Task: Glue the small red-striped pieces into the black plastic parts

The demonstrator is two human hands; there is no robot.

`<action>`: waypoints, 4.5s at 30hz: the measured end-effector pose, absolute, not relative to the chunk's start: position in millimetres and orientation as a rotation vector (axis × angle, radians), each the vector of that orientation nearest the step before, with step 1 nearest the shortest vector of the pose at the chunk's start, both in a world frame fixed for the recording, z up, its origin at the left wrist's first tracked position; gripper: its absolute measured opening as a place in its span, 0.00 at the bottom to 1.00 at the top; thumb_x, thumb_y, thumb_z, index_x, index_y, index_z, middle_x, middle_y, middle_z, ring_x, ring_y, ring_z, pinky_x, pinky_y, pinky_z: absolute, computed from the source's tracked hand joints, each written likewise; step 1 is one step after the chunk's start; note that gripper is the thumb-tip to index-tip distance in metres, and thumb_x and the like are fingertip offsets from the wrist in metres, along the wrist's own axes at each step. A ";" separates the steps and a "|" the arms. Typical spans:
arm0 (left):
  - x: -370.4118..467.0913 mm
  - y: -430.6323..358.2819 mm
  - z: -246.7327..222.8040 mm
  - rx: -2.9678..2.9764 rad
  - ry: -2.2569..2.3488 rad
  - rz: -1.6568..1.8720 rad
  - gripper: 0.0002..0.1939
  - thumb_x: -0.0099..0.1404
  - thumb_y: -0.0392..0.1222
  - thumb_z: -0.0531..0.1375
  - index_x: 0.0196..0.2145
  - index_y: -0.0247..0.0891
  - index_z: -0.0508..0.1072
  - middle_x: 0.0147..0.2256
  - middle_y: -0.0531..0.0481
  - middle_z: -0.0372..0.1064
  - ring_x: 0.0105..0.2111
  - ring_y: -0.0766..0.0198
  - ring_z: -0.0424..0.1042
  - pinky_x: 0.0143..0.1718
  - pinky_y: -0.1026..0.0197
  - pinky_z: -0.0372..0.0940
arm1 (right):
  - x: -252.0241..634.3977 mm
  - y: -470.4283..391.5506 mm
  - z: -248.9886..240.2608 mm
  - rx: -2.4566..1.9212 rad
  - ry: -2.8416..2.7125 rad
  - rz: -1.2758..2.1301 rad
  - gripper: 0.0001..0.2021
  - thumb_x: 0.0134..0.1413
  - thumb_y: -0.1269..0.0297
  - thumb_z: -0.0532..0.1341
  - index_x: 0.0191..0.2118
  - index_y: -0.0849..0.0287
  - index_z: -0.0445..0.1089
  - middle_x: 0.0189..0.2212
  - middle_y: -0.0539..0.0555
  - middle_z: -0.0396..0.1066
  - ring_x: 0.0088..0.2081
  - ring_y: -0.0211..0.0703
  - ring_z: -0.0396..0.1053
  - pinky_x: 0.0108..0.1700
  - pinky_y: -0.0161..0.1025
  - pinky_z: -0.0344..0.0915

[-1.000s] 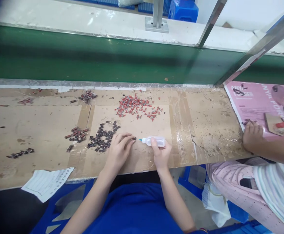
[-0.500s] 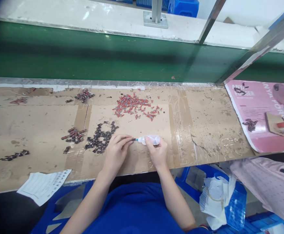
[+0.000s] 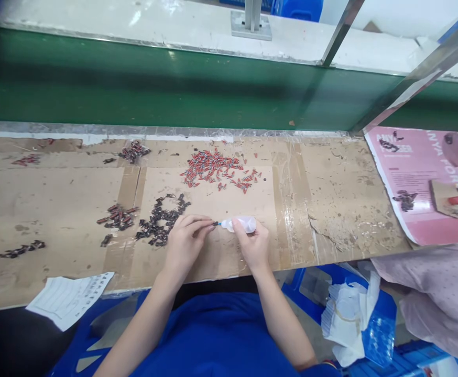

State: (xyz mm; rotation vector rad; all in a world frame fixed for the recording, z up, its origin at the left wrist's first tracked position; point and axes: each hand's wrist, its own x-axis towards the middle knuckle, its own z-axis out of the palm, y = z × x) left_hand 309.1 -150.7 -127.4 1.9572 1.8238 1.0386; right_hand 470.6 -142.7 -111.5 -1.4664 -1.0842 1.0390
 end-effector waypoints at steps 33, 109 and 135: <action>311.1 -149.0 -127.8 1.867 1.847 1.036 0.08 0.62 0.35 0.61 0.29 0.42 0.79 0.32 0.49 0.77 0.36 0.58 0.71 0.39 0.54 0.68 | 475.0 -139.5 -111.7 -1.448 -0.892 0.946 0.12 0.46 0.55 0.65 0.25 0.60 0.74 0.24 0.53 0.76 0.27 0.45 0.73 0.31 0.40 0.69; 306.2 -185.0 -43.9 1.018 1.451 1.403 0.07 0.53 0.41 0.66 0.30 0.36 0.79 0.31 0.46 0.79 0.32 0.60 0.78 0.39 0.60 0.74 | 433.7 -155.5 -48.4 -1.100 -1.222 1.297 0.04 0.47 0.61 0.69 0.30 0.53 0.79 0.32 0.53 0.80 0.36 0.46 0.78 0.43 0.44 0.75; 193.4 -171.1 -107.3 1.456 2.332 1.226 0.10 0.61 0.46 0.57 0.33 0.41 0.76 0.37 0.42 0.75 0.48 0.47 0.68 0.54 0.43 0.60 | 491.9 -135.0 -87.4 -1.608 -1.782 0.502 0.18 0.53 0.50 0.63 0.43 0.56 0.76 0.42 0.61 0.75 0.46 0.56 0.70 0.50 0.55 0.67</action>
